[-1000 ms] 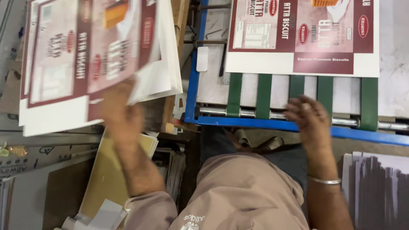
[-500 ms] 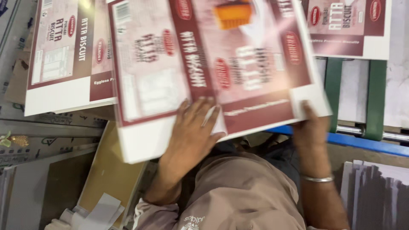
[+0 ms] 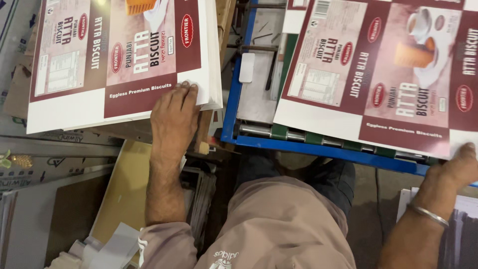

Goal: The person repeatedly picks up printed sheets labeled 'ATTRA BISCUIT' from a pile on the left and places them onto a blue roller conveyor on the right. The person handles the sheets one by one, maintaining a consistent rhythm throughout the clip.

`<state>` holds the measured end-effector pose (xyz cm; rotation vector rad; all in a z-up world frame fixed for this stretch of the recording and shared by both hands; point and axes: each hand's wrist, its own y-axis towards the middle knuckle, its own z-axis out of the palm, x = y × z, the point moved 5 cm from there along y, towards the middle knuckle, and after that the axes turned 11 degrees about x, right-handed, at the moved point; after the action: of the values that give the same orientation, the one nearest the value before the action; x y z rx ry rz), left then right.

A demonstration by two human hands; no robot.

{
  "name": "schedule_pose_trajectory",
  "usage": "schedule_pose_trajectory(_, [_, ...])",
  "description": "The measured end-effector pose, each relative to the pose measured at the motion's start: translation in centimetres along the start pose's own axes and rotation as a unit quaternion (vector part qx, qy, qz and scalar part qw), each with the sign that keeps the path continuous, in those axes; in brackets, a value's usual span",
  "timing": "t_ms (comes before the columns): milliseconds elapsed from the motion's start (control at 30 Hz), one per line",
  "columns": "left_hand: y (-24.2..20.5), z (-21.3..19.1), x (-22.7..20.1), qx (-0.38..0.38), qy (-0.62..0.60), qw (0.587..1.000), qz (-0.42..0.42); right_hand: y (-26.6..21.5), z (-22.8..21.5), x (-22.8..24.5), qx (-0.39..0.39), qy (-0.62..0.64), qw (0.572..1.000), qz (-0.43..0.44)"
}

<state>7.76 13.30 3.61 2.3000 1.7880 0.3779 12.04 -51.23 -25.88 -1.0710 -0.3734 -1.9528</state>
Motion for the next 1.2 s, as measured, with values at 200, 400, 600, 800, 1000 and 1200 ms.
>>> schedule_pose_trajectory(200, [0.0, -0.5, 0.1, -0.046, -0.009, 0.999, 0.001, -4.4, -2.2, 1.0, 0.004, -0.1, 0.994, -0.039])
schedule_pose_trajectory(400, [-0.3, -0.7, 0.1, -0.042, -0.023, 0.999, -0.008, -11.6, -3.7, 2.3, 0.105, -0.137, 0.982, -0.071])
schedule_pose_trajectory(600, [-0.2, -0.8, 0.4, -0.061, -0.017, 0.998, -0.007, -9.8, -5.0, 1.8, 0.074, -0.148, 0.983, -0.077])
schedule_pose_trajectory(800, [-0.6, -0.3, 1.0, -0.052, -0.031, 0.998, -0.034, -3.1, -3.8, -0.9, 0.077, -0.089, 0.989, -0.085])
schedule_pose_trajectory(1000, [-0.4, -0.2, 0.9, -0.024, -0.03, 0.998, -0.05, 0.5, -1.4, -3.7, 0.02, -0.025, 0.999, -0.026])
schedule_pose_trajectory(1200, [-0.3, -0.5, 0.7, -0.002, -0.046, 0.998, -0.05, 3.4, 1.0, -5.1, 0.033, 0.028, 0.998, 0.037])
